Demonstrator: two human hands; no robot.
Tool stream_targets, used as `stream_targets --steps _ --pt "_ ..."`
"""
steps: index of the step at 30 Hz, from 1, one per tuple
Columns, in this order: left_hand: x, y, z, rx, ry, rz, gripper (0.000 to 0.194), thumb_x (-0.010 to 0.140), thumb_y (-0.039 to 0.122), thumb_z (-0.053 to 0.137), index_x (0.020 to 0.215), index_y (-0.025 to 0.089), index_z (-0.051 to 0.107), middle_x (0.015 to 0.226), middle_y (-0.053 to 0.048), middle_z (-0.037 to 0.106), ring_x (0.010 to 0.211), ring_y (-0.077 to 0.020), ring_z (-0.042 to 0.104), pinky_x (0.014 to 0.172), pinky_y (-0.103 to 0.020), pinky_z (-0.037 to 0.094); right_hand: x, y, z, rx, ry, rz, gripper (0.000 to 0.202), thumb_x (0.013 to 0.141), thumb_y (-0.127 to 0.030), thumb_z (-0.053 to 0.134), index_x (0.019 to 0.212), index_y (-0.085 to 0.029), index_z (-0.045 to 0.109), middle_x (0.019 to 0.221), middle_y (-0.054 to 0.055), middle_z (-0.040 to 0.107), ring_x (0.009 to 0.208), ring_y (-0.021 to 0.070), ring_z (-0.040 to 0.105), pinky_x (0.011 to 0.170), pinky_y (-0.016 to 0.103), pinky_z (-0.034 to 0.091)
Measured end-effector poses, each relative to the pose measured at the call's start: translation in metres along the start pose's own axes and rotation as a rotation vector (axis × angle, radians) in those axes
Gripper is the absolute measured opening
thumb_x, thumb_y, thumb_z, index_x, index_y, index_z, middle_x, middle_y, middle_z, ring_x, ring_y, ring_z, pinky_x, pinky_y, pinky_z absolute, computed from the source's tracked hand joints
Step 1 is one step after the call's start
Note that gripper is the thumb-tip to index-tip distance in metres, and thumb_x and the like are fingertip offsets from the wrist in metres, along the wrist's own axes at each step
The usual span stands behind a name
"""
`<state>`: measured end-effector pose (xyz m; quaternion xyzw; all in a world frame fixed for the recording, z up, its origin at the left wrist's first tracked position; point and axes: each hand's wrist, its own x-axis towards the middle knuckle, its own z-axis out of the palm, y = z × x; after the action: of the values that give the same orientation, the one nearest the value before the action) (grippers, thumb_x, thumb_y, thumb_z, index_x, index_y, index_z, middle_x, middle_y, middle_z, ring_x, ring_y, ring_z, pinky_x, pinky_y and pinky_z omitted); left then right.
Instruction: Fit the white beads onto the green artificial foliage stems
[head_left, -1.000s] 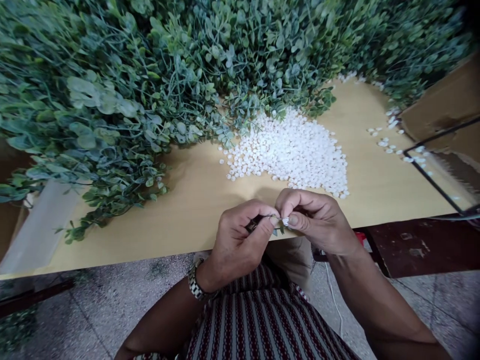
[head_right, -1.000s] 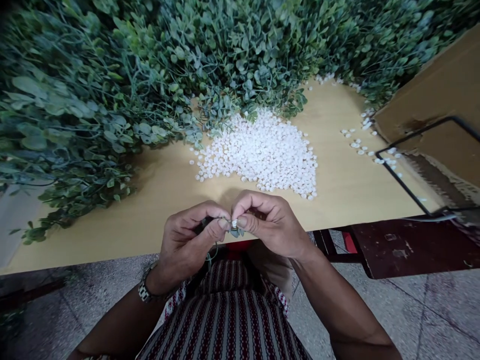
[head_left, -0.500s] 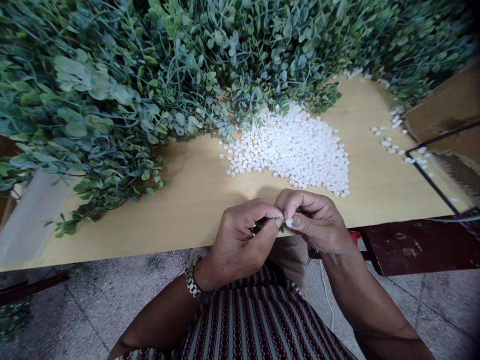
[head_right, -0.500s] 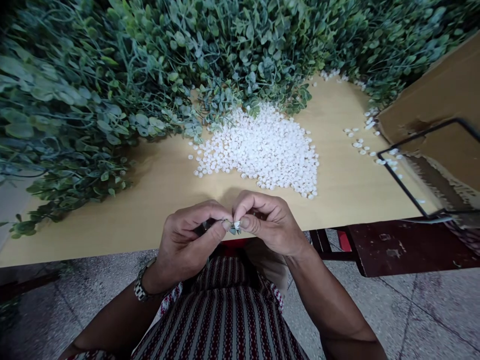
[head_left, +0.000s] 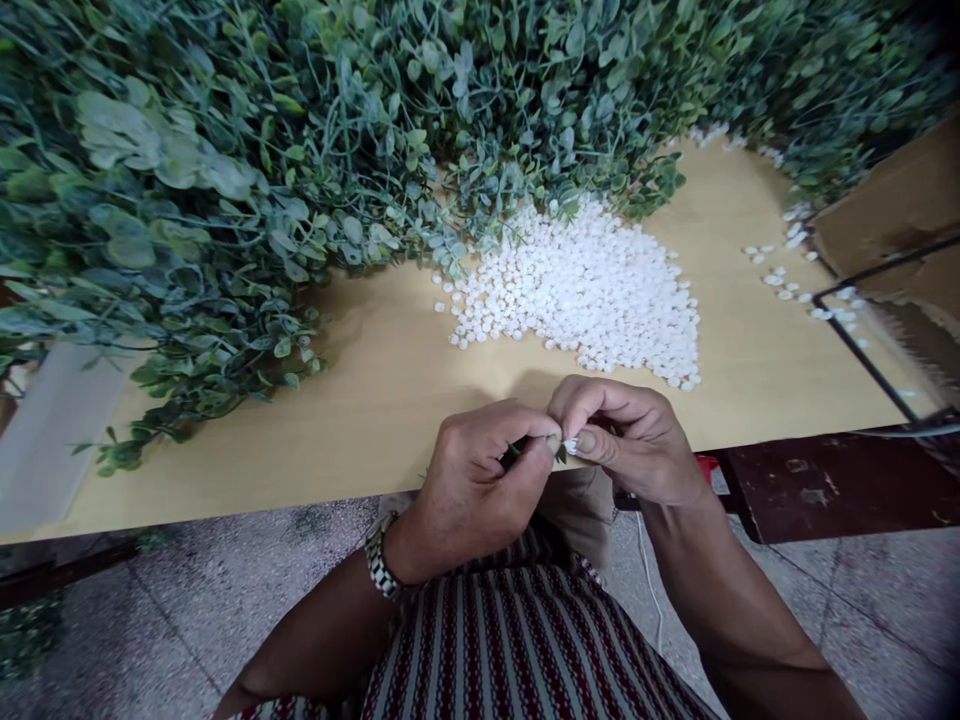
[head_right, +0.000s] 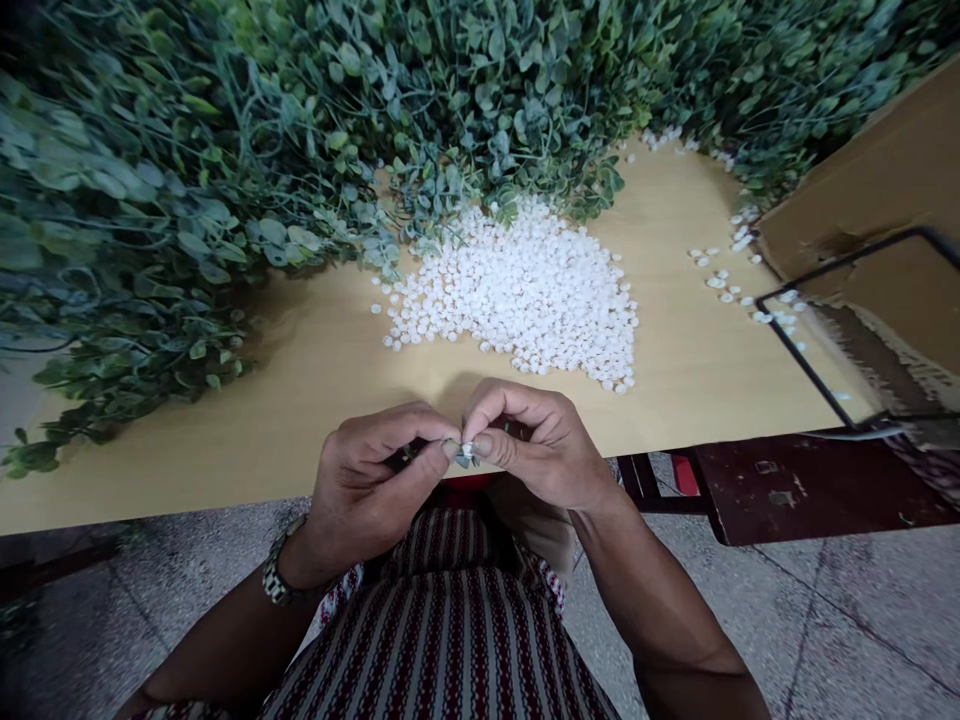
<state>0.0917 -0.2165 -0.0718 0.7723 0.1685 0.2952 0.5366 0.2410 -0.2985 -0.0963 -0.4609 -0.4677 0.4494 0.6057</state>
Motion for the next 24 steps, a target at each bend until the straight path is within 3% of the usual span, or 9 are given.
stream_targets --steps 15,24 --pt "0.0001 -0.0013 0.0059 -0.009 0.093 -0.029 0.013 0.078 0.007 0.054 0.070 0.015 0.061 0.059 0.002 0.059 0.051 -0.0067 0.049 0.049 -0.019 0.040 -0.0032 0.0029 0.0058 -0.115 0.117 -0.076 0.002 0.080 -0.018 0.062 0.078 -0.019 0.062 0.068 0.000 0.054 0.065 0.0128 0.051 0.058 0.027 0.039" --pt "-0.0004 0.0024 0.0074 -0.178 0.083 -0.145 0.012 0.078 0.009 0.058 0.072 0.016 0.064 0.055 0.003 0.058 0.043 -0.0056 0.046 0.040 -0.017 0.037 -0.0026 0.0041 0.0026 -0.038 0.085 -0.070 0.004 0.082 -0.019 0.060 0.078 -0.018 0.060 0.068 0.001 0.053 0.065 0.0124 0.050 0.058 0.027 0.038"
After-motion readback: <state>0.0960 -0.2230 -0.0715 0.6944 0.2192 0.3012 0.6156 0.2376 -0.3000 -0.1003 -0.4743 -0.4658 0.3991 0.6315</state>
